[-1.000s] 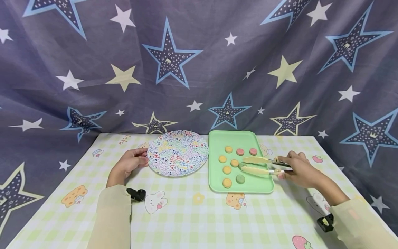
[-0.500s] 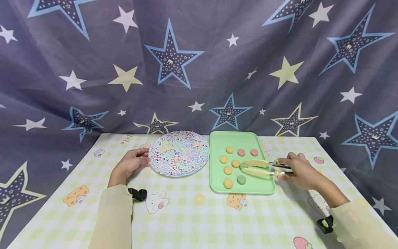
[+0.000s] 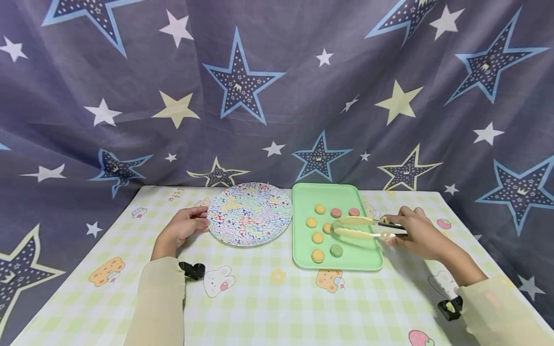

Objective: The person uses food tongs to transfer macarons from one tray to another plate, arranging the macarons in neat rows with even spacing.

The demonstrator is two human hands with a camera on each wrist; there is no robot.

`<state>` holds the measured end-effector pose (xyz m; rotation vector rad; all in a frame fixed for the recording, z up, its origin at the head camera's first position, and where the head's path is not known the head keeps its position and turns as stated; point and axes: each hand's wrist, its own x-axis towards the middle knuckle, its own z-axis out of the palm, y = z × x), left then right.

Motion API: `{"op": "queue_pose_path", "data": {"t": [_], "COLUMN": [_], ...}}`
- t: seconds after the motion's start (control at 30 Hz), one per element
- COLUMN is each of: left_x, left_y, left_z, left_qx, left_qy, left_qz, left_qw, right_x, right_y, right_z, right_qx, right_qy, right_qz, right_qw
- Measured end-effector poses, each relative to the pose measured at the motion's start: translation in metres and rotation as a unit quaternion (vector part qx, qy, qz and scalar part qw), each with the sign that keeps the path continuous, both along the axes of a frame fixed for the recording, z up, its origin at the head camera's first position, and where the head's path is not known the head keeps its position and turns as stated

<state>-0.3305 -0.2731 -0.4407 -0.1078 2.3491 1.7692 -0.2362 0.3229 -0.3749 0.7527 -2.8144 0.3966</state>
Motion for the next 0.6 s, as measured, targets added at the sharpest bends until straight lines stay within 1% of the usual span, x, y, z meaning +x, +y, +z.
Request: {"op": "queue_pose_path", "data": {"t": [0.1, 0.3, 0.6], "left_x": [0.0, 0.002, 0.001], "left_y": [0.001, 0.002, 0.001], "left_z": [0.0, 0.0, 0.001], "left_qx": [-0.001, -0.001, 0.0], "left_qy": [-0.001, -0.001, 0.006], "left_qz": [0.001, 0.002, -0.006], "left_qw": [1.0, 1.0, 1.0], "right_x": [-0.002, -0.005, -0.013], "right_y": [-0.007, -0.027, -0.056], "right_z": [0.004, 0.011, 0.013], "right_qx": [-0.002, -0.007, -0.008], "right_qy": [0.002, -0.009, -0.015], "right_qz": [-0.001, -0.008, -0.01], "right_qw": [1.0, 0.9999, 0.9998]}}
